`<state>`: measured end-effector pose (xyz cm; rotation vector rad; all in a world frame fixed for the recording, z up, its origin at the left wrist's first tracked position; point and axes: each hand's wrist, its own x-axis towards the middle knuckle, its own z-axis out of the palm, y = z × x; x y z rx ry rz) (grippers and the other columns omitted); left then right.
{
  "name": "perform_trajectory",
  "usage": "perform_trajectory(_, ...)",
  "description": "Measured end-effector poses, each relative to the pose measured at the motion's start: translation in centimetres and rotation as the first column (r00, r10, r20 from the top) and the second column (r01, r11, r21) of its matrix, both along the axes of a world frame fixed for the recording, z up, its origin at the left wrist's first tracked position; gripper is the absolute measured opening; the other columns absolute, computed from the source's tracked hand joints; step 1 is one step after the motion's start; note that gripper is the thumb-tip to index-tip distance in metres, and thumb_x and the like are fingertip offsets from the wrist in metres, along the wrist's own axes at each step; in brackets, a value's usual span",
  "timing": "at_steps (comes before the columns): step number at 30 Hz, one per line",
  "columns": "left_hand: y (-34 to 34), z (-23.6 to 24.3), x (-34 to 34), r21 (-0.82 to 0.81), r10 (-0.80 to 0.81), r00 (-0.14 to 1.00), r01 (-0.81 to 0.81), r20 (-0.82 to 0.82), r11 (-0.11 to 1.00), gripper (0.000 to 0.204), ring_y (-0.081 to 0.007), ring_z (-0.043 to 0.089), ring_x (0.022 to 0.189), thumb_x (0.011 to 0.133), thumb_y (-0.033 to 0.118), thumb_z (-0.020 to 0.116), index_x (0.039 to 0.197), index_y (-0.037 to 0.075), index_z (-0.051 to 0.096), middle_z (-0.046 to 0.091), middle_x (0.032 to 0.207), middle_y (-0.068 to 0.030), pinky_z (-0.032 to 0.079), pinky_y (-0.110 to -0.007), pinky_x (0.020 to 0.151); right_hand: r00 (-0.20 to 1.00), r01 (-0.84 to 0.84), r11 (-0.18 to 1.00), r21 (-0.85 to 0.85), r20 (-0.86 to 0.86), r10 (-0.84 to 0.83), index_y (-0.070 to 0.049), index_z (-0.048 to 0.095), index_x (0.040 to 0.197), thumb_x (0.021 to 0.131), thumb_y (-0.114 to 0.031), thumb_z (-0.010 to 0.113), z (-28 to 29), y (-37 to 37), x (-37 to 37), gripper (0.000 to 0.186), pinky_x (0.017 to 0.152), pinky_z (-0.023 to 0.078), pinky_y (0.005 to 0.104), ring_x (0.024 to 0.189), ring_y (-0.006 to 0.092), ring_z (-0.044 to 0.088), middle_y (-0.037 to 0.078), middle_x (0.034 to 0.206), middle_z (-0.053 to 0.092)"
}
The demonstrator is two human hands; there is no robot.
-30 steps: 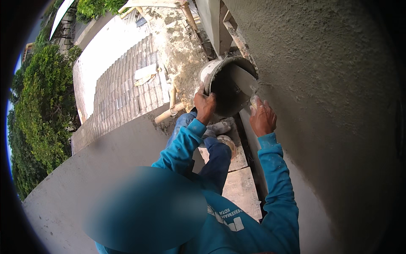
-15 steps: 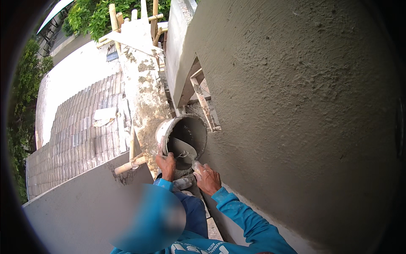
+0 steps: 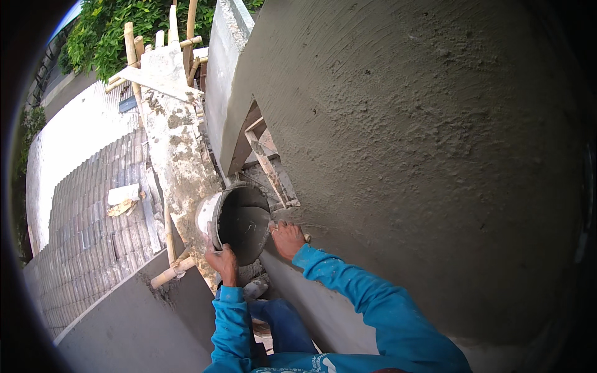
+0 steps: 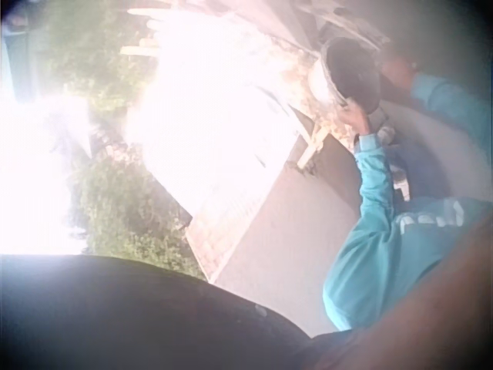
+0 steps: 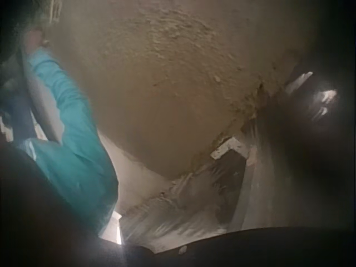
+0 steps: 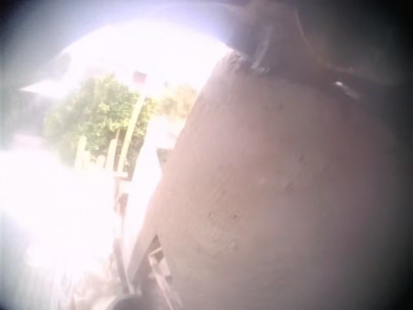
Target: The person scoops wet cement from a bucket using a trowel and applies it to a vertical wall surface. They repeatedly smooth the applied cement with the trowel to create an even finish on the wall.
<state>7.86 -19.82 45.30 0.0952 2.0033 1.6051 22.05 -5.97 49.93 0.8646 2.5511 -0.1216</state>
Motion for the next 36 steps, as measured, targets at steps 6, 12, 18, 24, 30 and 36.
perform_trajectory(6, -0.3, 0.9, -1.4, -0.096, 0.023, 0.999, -0.02, 0.032, 0.995, 0.069, -0.0147, 0.057, 0.099, 0.071, -0.009, 0.048, 0.14, 0.0, 0.05, 0.066, 0.115, -0.0119, 0.045, -0.028, 0.091, 0.982, 0.044, 0.928, -0.369, -0.157, -0.109, -0.003, 0.059, 0.124, 0.088, -0.023, 0.061, 2.1, -3.8, -1.3, 0.042, 0.077, 0.053, 0.0494, 0.091, 0.0395, 0.065, 0.023, 0.104, 0.063)
perform_trajectory(12, -1.2, 0.7, -2.2, -0.062, 0.102, 0.994, -0.105, -0.05, 0.993, 0.074, -0.0184, 0.059, 0.108, 0.07, -0.009, 0.05, 0.142, 0.009, 0.051, 0.059, 0.131, -0.0201, 0.046, -0.029, 0.091, 0.923, 0.084, 0.93, -0.359, -0.323, -0.208, -0.007, 0.057, 0.128, 0.088, -0.029, 0.062, 3.3, -1.4, -1.1, 0.046, 0.084, 0.048, 0.0529, 0.097, 0.0421, 0.062, 0.019, 0.105, 0.061)
perform_trajectory(18, 0.1, 1.8, -2.7, -0.045, 0.136, 0.982, -0.143, -0.131, 0.989, 0.078, -0.0245, 0.055, 0.124, 0.068, -0.01, 0.05, 0.141, 0.017, 0.053, 0.043, 0.147, -0.0251, 0.044, -0.029, 0.095, 0.965, -0.004, 0.995, 0.101, -0.26, 0.031, -0.006, 0.061, 0.125, 0.089, -0.024, 0.057, 2.4, 3.4, -1.8, 0.041, 0.077, 0.05, 0.0529, 0.084, 0.0422, 0.064, 0.02, 0.094, 0.064)
perform_trajectory(24, 1.7, 2.9, -3.2, 0.0, 0.082, 0.986, -0.083, -0.148, 0.997, 0.079, -0.0259, 0.053, 0.127, 0.068, -0.009, 0.05, 0.14, 0.023, 0.055, 0.037, 0.15, -0.0258, 0.046, -0.028, 0.091, 0.994, -0.033, 0.961, -0.273, -0.108, 0.004, -0.004, 0.061, 0.122, 0.087, -0.032, 0.06, -0.4, 3.7, -3.0, 0.044, 0.079, 0.052, 0.0513, 0.087, 0.0429, 0.066, 0.023, 0.093, 0.068)
perform_trajectory(30, 0.1, 0.2, -4.6, 0.048, 0.207, 0.964, -0.217, 0.168, 0.975, 0.038, -0.0122, 0.054, 0.076, 0.075, 0.0, 0.058, 0.113, -0.001, 0.061, 0.061, 0.091, -0.0065, 0.044, -0.027, 0.064, 0.852, 0.212, 0.803, -0.556, -0.297, -0.431, -0.007, 0.06, 0.113, 0.087, -0.035, 0.064, -3.3, -3.0, -3.5, 0.039, 0.074, 0.051, 0.0511, 0.084, 0.0434, 0.067, 0.023, 0.088, 0.069)
perform_trajectory(36, 0.1, -0.6, -6.0, 0.013, 0.262, 0.932, -0.274, 0.251, 0.962, 0.026, -0.01, 0.048, 0.064, 0.077, 0.001, 0.059, 0.102, -0.004, 0.06, 0.056, 0.075, -0.0015, 0.041, -0.029, 0.057, 0.882, 0.302, 0.908, -0.291, -0.276, -0.382, -0.009, 0.054, 0.105, 0.081, -0.025, 0.067, -5.2, -2.9, -3.6, 0.032, 0.069, 0.05, 0.053, 0.077, 0.044, 0.065, 0.02, 0.081, 0.069)
